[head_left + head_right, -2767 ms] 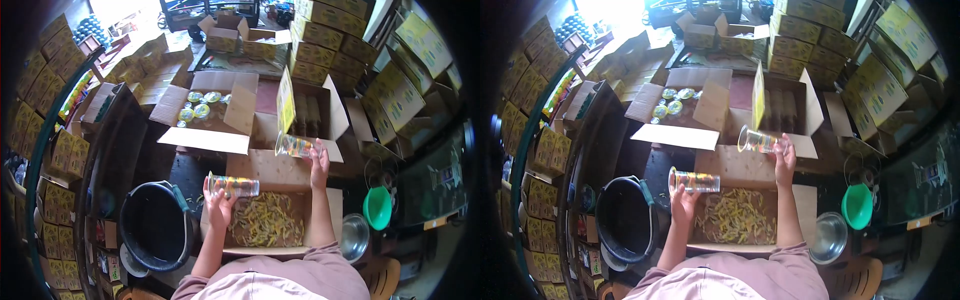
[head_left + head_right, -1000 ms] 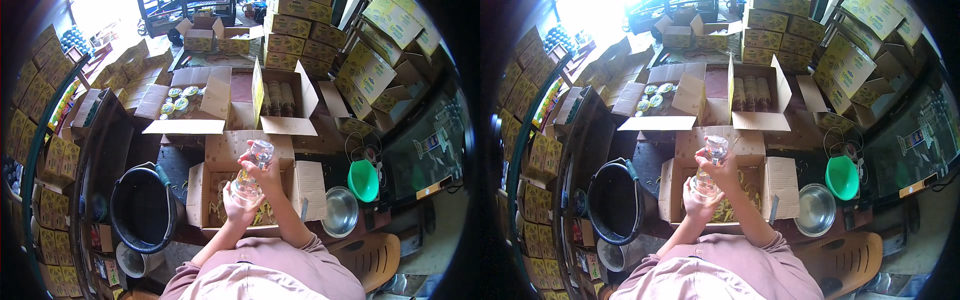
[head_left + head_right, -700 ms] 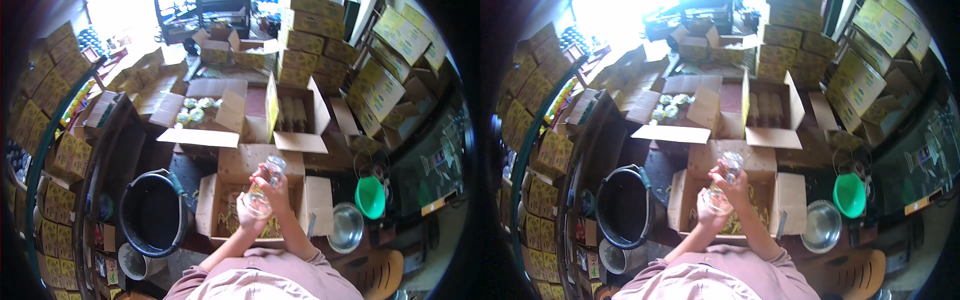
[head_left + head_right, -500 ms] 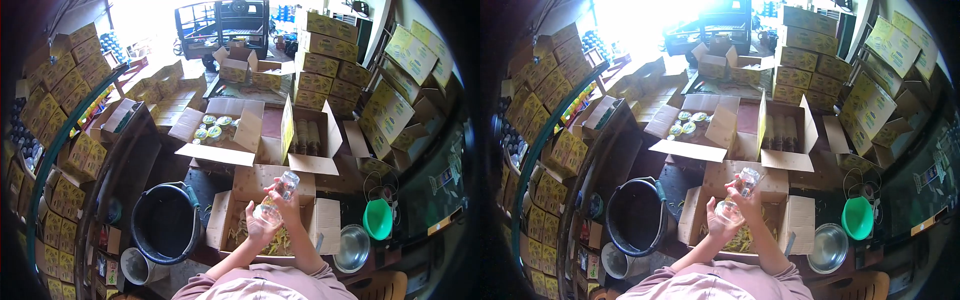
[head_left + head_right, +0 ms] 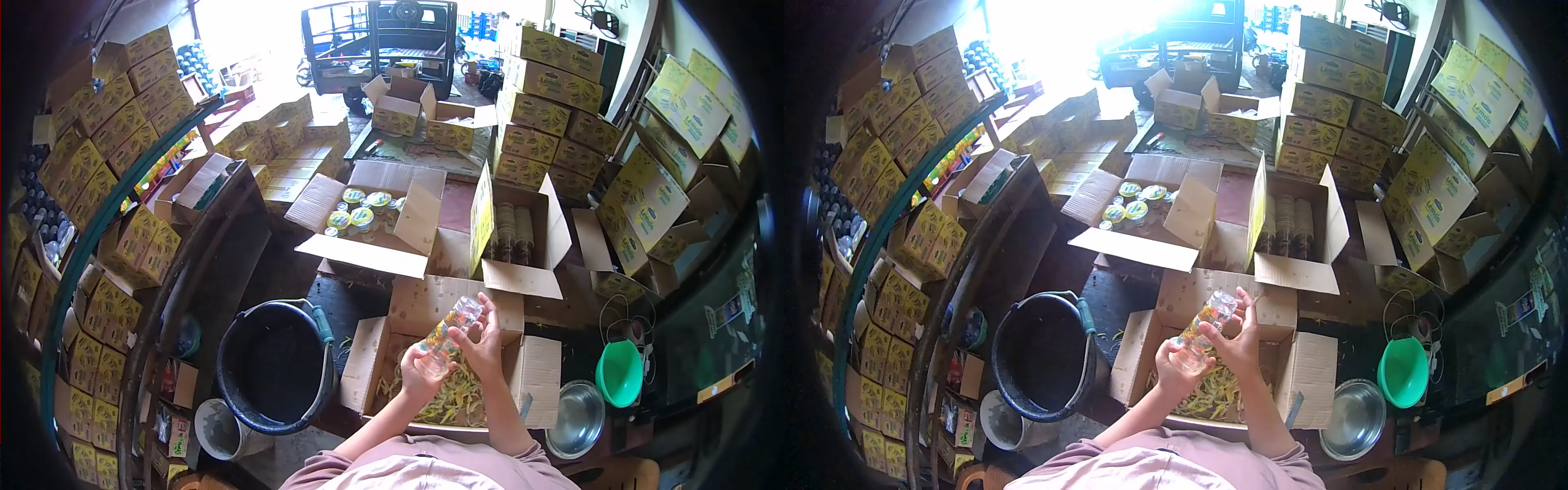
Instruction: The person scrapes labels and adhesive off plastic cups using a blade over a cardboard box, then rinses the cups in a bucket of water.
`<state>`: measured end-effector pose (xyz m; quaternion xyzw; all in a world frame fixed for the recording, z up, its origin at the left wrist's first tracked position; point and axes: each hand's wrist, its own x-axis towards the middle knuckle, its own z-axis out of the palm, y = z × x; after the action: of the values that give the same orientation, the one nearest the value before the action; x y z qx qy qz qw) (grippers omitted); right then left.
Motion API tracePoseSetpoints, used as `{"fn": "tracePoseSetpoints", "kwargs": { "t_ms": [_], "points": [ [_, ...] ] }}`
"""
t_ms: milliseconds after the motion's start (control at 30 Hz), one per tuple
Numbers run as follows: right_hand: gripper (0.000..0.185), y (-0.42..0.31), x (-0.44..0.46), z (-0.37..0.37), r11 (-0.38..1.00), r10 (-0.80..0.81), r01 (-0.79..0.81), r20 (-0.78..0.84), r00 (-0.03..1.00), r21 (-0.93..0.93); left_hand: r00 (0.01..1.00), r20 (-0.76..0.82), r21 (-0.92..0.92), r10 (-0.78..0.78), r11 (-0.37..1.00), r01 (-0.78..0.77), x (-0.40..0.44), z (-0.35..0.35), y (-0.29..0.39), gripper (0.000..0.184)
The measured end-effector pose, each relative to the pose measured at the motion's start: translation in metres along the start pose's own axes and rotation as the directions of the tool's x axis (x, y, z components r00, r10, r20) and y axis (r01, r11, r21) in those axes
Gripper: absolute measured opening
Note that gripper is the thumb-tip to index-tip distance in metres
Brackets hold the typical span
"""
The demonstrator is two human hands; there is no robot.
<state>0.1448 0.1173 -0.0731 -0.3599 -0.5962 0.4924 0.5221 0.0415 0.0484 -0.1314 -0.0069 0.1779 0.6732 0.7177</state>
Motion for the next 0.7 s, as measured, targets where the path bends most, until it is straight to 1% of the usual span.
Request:
{"fn": "tracePoseSetpoints", "kwargs": {
  "t_ms": [33, 133, 233, 267, 367, 400, 433, 467, 500, 533, 567, 633, 667, 700],
  "points": [
    [0.084, 0.004, -0.001, -0.002, 1.0, -0.008, 0.008, 0.002, 1.0, -0.006, 1.0, 0.02, 0.003, -0.001, 1.0, 0.001, 0.001, 0.001, 0.003, 0.048],
    [0.081, 0.004, 0.004, -0.011, 0.996, 0.027, -0.023, 0.052, 0.998, -0.089, 0.999, 0.047, 0.03, -0.01, 1.0, 0.009, 0.005, 0.003, 0.011, 0.049],
    [0.074, -0.011, 0.014, -0.012, 0.998, 0.046, -0.053, 0.158, 0.986, 0.041, 1.0, 0.004, 0.153, -0.016, 0.988, 0.015, 0.001, 0.007, 0.021, 0.052],
    [0.065, -0.014, 0.019, -0.013, 0.996, 0.086, -0.088, 0.227, 0.97, 0.0, 0.998, 0.039, 0.136, -0.052, 0.99, 0.046, 0.006, -0.006, 0.021, 0.053],
    [0.058, -0.007, 0.037, -0.021, 0.984, 0.148, -0.099, 0.378, 0.914, -0.146, 0.983, 0.104, 0.042, -0.151, 0.988, 0.147, 0.005, -0.003, 0.028, 0.055],
    [0.052, -0.014, 0.047, -0.017, 0.983, 0.063, -0.009, 0.289, 0.955, -0.185, 0.964, 0.168, -0.036, -0.208, 0.976, 0.217, 0.005, -0.009, 0.031, 0.057],
    [0.05, -0.011, 0.063, -0.017, 0.965, -0.036, 0.086, 0.197, 0.98, -0.249, 0.974, 0.126, -0.005, -0.186, 0.982, 0.188, 0.005, -0.019, 0.032, 0.056],
    [0.048, -0.006, 0.081, -0.017, 0.932, -0.145, 0.173, 0.112, 0.983, -0.319, 0.983, 0.086, 0.028, -0.16, 0.987, 0.159, 0.003, -0.03, 0.033, 0.056],
    [0.046, -0.001, 0.101, -0.016, 0.884, -0.26, 0.252, 0.034, 0.965, -0.395, 0.99, 0.049, 0.064, -0.134, 0.989, 0.131, 0.001, -0.039, 0.034, 0.055],
    [0.045, 0.001, 0.121, -0.014, 0.847, -0.299, 0.271, 0.011, 0.954, -0.458, 0.994, 0.018, 0.183, -0.107, 0.978, 0.102, -0.004, -0.039, 0.038, 0.057],
    [0.044, 0.005, 0.14, -0.012, 0.806, -0.339, 0.283, -0.013, 0.941, -0.521, 0.995, 0.028, 0.275, -0.095, 0.958, 0.083, -0.01, -0.035, 0.043, 0.057],
    [0.045, 0.052, 0.181, -0.009, 0.72, -0.349, 0.255, -0.018, 0.937, -0.645, 0.996, 0.058, 0.453, -0.073, 0.89, 0.038, -0.024, -0.018, 0.057, 0.058],
    [0.046, 0.074, 0.196, -0.007, 0.689, -0.275, 0.197, 0.0, 0.961, -0.697, 0.995, 0.072, 0.512, -0.064, 0.859, 0.018, -0.029, -0.012, 0.065, 0.059],
    [0.046, 0.106, 0.209, -0.007, 0.661, -0.206, 0.126, -0.017, 0.978, -0.74, 0.996, 0.069, 0.554, -0.059, 0.832, 0.011, -0.033, -0.012, 0.073, 0.06]
  ]
}}
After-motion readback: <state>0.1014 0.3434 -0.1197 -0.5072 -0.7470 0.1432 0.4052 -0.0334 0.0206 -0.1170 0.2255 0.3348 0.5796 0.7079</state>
